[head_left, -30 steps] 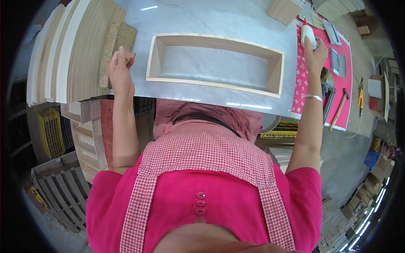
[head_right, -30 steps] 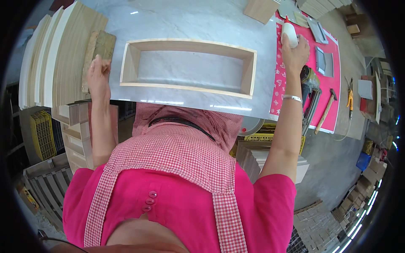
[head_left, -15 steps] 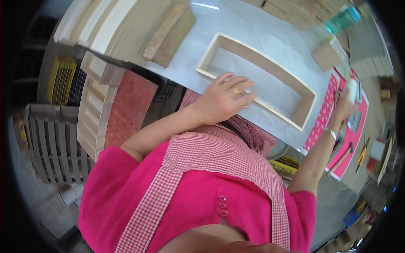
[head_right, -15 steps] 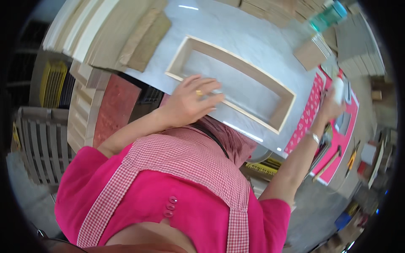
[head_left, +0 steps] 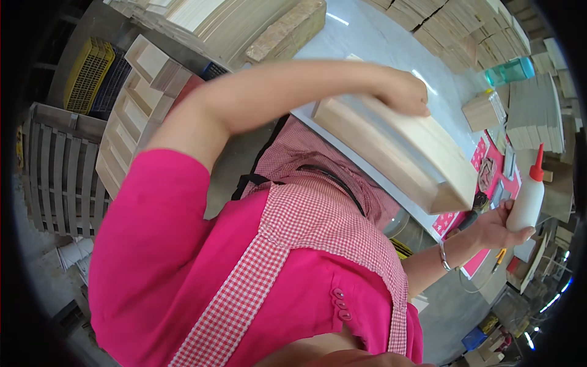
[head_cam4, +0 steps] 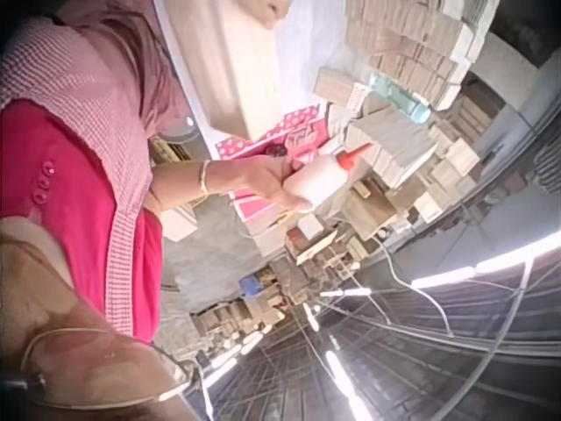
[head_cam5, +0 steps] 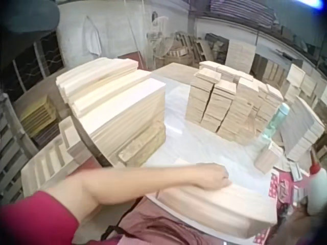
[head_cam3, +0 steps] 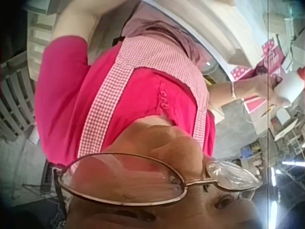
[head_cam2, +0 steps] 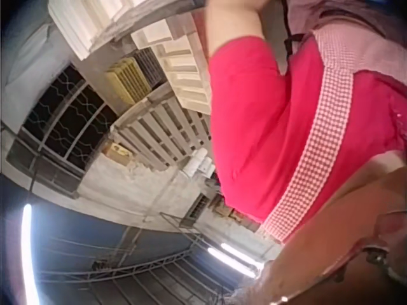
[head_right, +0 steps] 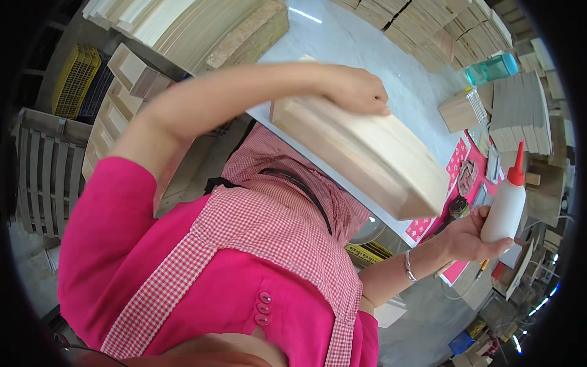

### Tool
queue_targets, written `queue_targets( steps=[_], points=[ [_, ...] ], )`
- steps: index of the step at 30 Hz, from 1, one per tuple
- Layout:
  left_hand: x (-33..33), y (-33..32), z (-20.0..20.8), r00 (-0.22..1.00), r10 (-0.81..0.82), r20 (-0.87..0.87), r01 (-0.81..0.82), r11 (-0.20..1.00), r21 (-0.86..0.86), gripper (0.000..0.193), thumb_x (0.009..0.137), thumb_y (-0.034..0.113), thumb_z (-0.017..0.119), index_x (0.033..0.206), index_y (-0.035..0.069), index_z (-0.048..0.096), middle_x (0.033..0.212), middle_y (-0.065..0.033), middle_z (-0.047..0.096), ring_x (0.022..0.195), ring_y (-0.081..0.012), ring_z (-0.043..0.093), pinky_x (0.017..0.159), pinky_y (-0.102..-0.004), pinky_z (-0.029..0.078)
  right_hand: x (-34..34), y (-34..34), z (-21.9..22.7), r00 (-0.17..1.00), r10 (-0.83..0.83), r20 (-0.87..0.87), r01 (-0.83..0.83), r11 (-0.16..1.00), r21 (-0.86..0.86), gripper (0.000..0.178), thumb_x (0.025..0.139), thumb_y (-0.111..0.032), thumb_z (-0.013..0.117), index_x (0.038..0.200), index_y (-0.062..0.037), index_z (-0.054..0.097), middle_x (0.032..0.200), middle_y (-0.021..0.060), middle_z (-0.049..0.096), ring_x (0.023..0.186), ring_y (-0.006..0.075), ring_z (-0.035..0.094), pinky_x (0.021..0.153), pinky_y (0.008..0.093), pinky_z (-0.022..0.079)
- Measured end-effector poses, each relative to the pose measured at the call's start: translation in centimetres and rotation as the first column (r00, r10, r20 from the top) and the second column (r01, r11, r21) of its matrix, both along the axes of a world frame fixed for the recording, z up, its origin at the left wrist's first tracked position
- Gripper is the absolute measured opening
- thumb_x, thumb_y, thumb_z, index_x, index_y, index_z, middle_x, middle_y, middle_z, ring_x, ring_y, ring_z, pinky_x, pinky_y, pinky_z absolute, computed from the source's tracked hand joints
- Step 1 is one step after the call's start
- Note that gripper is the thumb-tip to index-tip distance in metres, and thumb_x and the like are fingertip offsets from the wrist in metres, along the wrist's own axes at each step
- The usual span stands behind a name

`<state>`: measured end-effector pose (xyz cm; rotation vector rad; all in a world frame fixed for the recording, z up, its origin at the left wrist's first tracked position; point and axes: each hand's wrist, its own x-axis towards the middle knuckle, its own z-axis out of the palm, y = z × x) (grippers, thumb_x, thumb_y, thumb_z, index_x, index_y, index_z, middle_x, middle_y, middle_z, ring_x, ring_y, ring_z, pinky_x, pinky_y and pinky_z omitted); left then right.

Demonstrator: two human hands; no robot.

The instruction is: Assemble small wooden pieces into box structures using wood glue and a pneumatic stapler.

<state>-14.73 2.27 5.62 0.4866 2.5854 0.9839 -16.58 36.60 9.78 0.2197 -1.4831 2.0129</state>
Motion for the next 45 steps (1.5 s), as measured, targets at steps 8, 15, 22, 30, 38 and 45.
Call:
queue_targets(
  steps=[8,15,22,30,38,45],
  points=[
    [-9.3,-0.5,-3.2,0.977,-0.13,0.167,0.192,0.881,-0.433,0.052,0.098,0.045,0.053,0.107,-0.003,0.07,0.099,-0.0222,0.07,0.094,-0.036,0.063,0.085,-0.0464,0.048,2.3,-3.5,1.2,0.998,0.059,0.028,-0.059,0.998,0.004,0.058,0.089,-0.053,0.059,0.093,0.005,0.058,0.072,0.0135,0.059,0.06,0.0217,0.058,0.053,0.0288,0.041],
    [-3.5,-0.5,-1.7,0.928,0.117,-0.353,-0.148,0.987,-0.061,0.037,0.092,0.038,0.062,0.104,0.004,0.071,0.096,-0.0175,0.069,0.096,-0.0355,0.065,0.084,-0.0461,0.049,3.1,-4.6,0.2,0.994,0.104,0.032,-0.102,0.994,-0.044,0.068,0.089,-0.059,0.062,0.101,0.0077,0.059,0.078,0.0127,0.059,0.066,0.0194,0.059,0.053,0.0263,0.042],
    [8.6,3.7,-8.4,0.595,0.049,-0.802,-0.215,0.971,-0.1,0.029,0.084,0.025,0.065,0.111,0.014,0.068,0.096,-0.0034,0.066,0.096,-0.0208,0.063,0.087,-0.0401,0.049,4.0,-10.4,-2.7,0.966,0.146,0.214,-0.202,0.942,0.267,0.065,0.088,-0.051,0.068,0.121,0.0043,0.054,0.097,0.0123,0.062,0.075,0.0197,0.061,0.061,0.0283,0.049],
    [10.2,2.8,-9.6,0.403,0.014,-0.915,-0.102,0.994,-0.029,0.03,0.083,0.021,0.06,0.111,0.014,0.068,0.108,-0.0015,0.065,0.109,-0.0189,0.059,0.094,-0.0447,0.047,4.8,-15.4,-5.7,0.871,0.399,0.286,-0.487,0.63,0.605,0.058,0.088,-0.032,0.073,0.13,0.0008,0.051,0.105,0.0118,0.062,0.088,0.0199,0.063,0.075,0.0296,0.052],
    [12.5,3.5,-13.2,0.444,0.059,-0.894,-0.173,0.985,-0.021,0.034,0.087,0.026,0.057,0.119,0.017,0.065,0.135,-0.0006,0.057,0.133,-0.0233,0.046,0.11,-0.0555,0.035,6.2,-18.1,-6.1,0.819,0.48,0.314,-0.557,0.538,0.632,0.059,0.079,-0.012,0.082,0.128,-0.0007,0.05,0.114,0.0106,0.058,0.102,0.0189,0.06,0.086,0.0308,0.051],
    [12.3,3.7,-14.7,0.458,0.011,-0.889,-0.174,0.982,-0.078,0.037,0.088,0.031,0.054,0.122,0.021,0.063,0.139,0.0011,0.055,0.139,-0.0243,0.04,0.115,-0.0577,0.027,6.3,-18.8,-6.0,0.793,0.492,0.359,-0.598,0.521,0.608,0.054,0.084,-0.015,0.078,0.129,-0.0004,0.051,0.114,0.0097,0.057,0.103,0.0175,0.058,0.09,0.0302,0.048]
  ],
)
